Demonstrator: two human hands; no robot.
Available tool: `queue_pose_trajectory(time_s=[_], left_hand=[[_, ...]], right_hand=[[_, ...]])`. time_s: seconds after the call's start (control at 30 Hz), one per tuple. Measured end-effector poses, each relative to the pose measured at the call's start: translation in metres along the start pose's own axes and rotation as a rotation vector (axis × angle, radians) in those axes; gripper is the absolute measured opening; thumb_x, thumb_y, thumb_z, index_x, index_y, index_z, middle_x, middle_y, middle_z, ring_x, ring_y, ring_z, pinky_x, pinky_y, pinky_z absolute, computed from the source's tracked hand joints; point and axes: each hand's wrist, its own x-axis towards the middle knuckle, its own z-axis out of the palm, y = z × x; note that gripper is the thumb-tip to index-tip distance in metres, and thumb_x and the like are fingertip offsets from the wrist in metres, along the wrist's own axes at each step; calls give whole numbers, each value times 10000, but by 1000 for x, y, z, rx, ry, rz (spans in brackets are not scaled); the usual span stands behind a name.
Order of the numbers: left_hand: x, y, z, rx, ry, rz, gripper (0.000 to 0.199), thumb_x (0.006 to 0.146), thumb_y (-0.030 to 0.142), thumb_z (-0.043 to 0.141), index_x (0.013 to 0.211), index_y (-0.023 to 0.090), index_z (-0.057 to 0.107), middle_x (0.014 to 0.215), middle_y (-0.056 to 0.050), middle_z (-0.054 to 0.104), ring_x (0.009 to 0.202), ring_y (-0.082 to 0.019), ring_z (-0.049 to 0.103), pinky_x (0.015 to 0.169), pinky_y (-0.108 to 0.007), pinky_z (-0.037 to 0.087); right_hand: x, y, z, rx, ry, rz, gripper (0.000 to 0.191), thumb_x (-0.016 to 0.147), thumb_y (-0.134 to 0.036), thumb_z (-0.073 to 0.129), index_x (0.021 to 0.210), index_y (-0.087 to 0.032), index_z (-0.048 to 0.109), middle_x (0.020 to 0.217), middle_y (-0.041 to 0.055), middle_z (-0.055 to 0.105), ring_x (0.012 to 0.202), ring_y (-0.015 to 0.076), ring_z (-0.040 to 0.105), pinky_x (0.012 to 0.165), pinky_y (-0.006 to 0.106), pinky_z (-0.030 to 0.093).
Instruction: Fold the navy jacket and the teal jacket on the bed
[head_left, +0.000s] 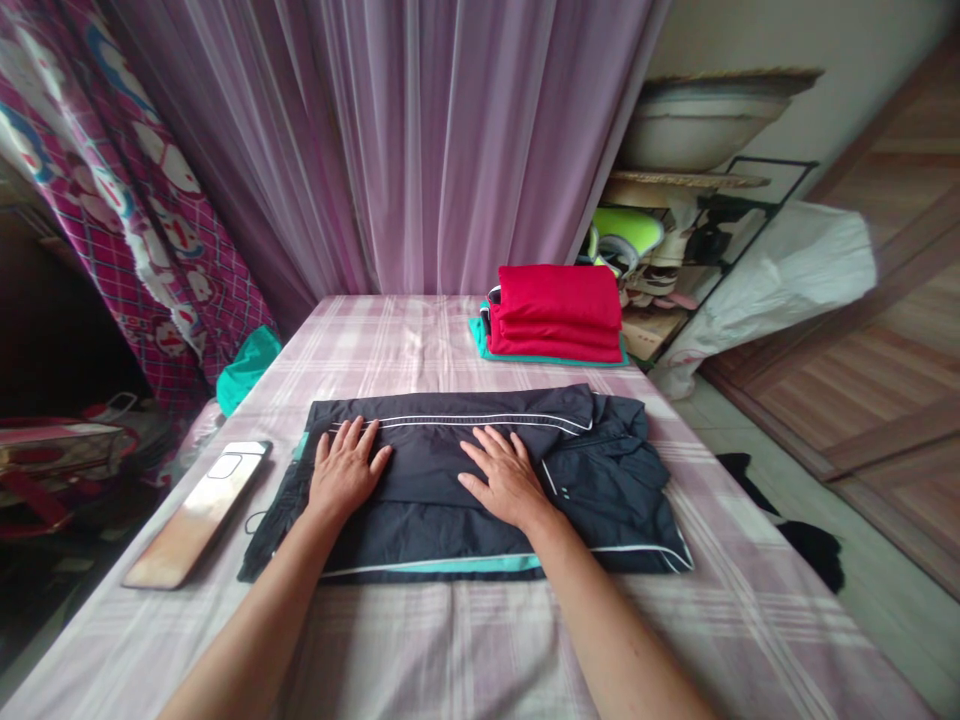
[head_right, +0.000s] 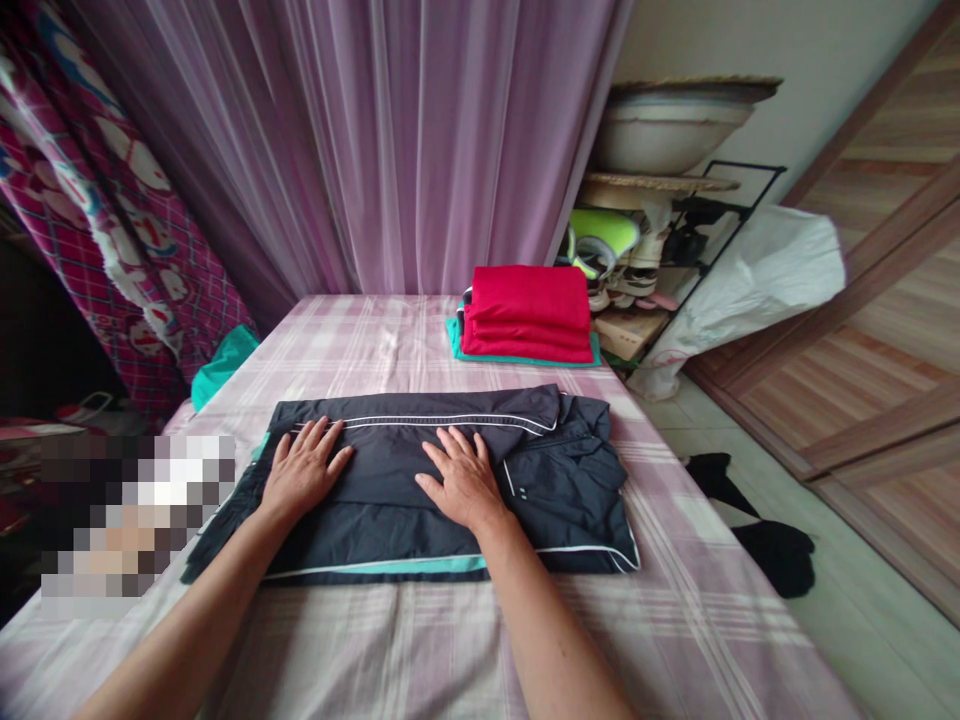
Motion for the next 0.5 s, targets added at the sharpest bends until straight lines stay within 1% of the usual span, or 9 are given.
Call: queue_pose_trajectory(time_s=[0.23,0.5], left_hand=[[0,-1,2,9,31,9,606,999,525,339,1515,222,432,1589,-107,407,1487,-302,333,1214,-549,238],[0,1,1,-4,7,-4,604,997,521,355,1519,227,425,1598,-96,394,1495,-291,318,1228,-538,215]], right_hand=[[0,2,2,9,11,-3,520,977,-513,487,1429,-265,555,1574,81,433,1485,266,310,1215,552,187],[-1,4,8,-9,51,-17,492,972,-479,502,1413,-272,571,1552,84,464,1470,274,340,1204,556,215]])
